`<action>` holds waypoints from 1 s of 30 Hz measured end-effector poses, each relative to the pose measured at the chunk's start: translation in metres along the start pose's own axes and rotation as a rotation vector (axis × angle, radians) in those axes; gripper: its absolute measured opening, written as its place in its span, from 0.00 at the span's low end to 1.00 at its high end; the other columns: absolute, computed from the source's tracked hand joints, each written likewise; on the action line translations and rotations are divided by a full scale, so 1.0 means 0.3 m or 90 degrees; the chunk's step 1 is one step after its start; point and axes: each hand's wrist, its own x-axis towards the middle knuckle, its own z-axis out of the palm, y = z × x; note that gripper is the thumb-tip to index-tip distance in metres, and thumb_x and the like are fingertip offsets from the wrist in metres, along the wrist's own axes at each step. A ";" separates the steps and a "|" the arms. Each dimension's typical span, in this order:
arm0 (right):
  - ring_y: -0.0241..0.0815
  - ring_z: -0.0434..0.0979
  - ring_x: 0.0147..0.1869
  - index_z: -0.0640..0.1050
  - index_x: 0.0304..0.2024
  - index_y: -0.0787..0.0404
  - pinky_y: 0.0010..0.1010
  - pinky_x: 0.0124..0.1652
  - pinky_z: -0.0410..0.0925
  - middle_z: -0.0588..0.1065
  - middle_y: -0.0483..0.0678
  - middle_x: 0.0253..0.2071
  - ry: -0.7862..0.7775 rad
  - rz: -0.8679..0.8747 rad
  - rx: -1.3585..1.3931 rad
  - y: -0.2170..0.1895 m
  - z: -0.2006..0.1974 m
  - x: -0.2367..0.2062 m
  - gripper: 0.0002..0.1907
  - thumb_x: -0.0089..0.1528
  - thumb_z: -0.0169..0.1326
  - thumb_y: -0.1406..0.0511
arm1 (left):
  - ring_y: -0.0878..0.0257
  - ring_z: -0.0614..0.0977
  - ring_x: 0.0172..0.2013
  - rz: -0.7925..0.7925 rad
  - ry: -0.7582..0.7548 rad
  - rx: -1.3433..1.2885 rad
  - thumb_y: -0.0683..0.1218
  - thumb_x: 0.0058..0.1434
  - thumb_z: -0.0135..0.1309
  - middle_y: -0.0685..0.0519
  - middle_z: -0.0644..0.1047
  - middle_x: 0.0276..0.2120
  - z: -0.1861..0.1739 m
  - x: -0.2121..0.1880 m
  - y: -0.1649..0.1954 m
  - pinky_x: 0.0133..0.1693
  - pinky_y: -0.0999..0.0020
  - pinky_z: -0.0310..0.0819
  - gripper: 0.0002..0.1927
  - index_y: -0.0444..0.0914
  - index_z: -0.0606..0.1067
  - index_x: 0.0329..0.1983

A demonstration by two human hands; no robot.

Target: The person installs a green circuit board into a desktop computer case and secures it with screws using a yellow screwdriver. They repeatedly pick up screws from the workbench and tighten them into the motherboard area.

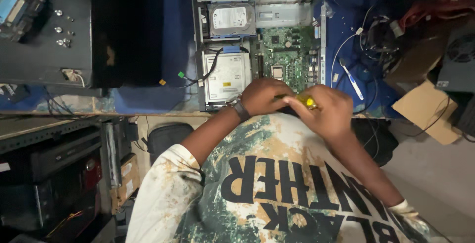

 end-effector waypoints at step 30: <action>0.46 0.80 0.32 0.82 0.35 0.52 0.38 0.31 0.73 0.81 0.47 0.33 -0.445 0.141 -0.430 -0.183 -0.215 0.148 0.28 0.68 0.47 0.40 | 0.51 0.85 0.46 0.068 0.139 -0.037 0.49 0.65 0.57 0.49 0.82 0.46 0.007 -0.022 0.105 0.47 0.59 0.80 0.10 0.43 0.78 0.48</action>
